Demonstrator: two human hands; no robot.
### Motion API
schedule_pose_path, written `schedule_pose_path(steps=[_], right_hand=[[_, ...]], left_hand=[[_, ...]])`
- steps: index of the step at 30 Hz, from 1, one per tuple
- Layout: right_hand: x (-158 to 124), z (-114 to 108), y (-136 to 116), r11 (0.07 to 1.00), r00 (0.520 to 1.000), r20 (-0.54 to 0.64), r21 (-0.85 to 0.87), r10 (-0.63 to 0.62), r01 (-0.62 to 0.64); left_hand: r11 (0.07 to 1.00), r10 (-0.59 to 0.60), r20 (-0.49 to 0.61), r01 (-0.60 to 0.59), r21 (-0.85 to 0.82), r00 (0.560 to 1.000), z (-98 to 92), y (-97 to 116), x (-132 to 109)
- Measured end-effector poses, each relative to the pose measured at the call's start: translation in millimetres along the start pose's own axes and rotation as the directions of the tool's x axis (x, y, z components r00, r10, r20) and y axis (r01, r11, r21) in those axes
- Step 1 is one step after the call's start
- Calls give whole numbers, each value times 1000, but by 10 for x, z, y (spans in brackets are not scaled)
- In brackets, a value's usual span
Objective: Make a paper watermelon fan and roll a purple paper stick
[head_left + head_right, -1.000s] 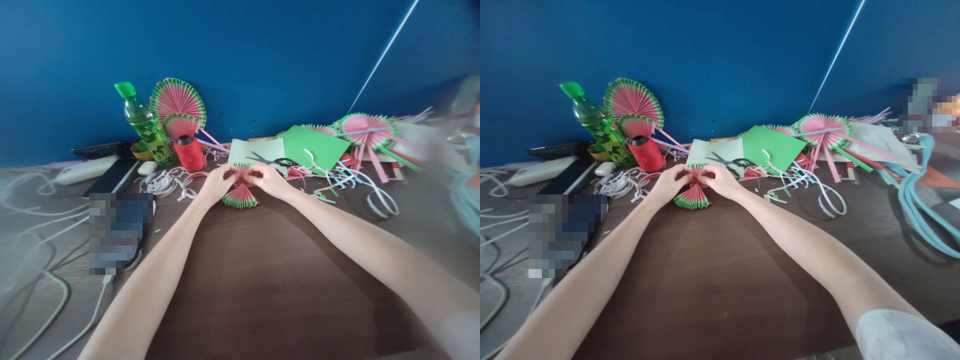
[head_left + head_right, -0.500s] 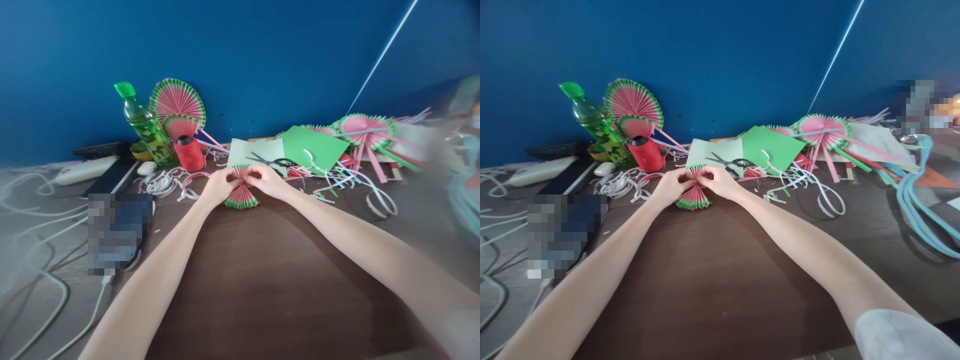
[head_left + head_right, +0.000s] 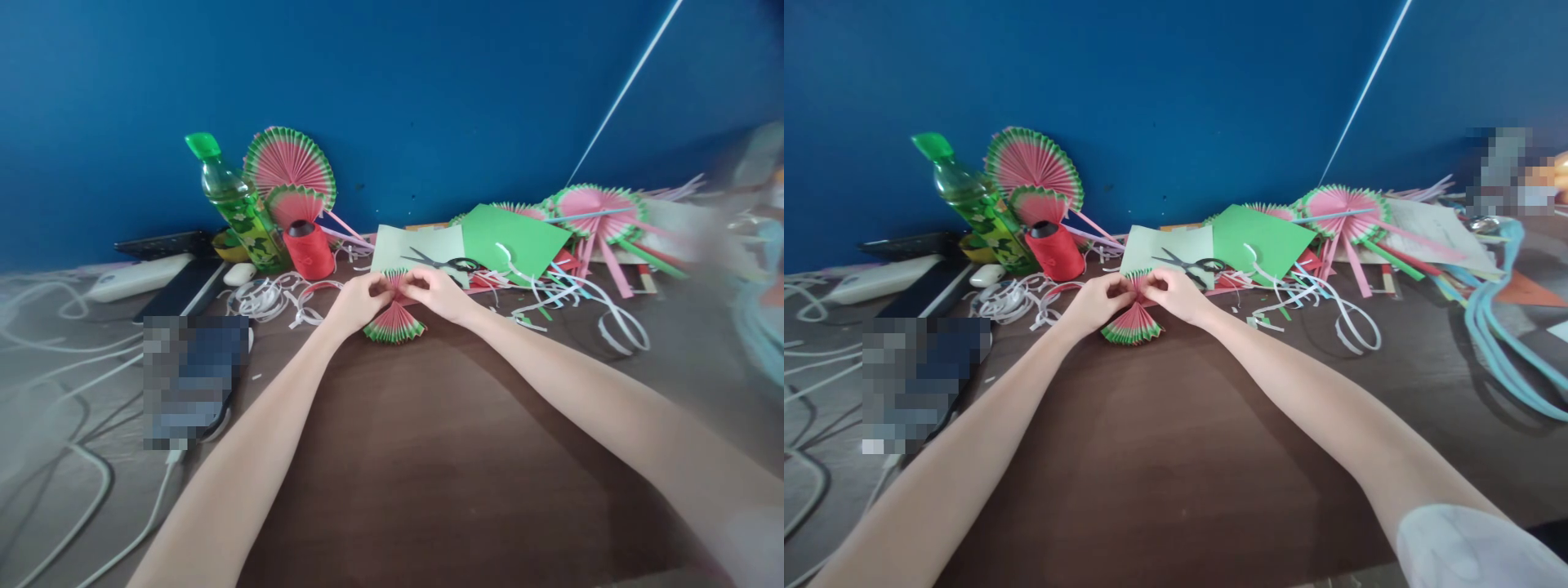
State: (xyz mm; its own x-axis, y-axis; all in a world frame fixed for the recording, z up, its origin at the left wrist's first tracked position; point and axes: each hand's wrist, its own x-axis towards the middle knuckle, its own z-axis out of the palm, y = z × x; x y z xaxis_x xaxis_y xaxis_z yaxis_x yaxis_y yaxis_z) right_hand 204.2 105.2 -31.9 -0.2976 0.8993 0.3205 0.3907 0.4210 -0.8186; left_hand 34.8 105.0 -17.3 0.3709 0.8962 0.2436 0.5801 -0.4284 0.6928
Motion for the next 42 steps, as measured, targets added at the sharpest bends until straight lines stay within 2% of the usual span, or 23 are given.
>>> schedule_pose_path(steps=[5,10,18,25,35,42], right_hand=[[-6,5,-3,989,998,34,142,47,-51],[-7,23,36,999,1000,26,45,0,-1],[-8,16,24,998,1000,29,63,3,-4],[-3,27,40,997,1000,23,72,4,-6],[-24,24,-8,994,999,23,106,23,-25],[-39,-25,-33,1000,999,34,6,-14,14]], left_hand=[[1000,-11,17,12,-10,1000,-19,21,-13],[1000,-10,17,10,-3,1000,-17,18,-14],[999,-27,21,27,-20,999,-9,4,3],[997,24,33,-22,-74,999,21,-54,4],[1000,9,-11,-9,-6,1000,16,-37,-1],[1000,13,8,-13,-14,1000,-4,-29,-5]])
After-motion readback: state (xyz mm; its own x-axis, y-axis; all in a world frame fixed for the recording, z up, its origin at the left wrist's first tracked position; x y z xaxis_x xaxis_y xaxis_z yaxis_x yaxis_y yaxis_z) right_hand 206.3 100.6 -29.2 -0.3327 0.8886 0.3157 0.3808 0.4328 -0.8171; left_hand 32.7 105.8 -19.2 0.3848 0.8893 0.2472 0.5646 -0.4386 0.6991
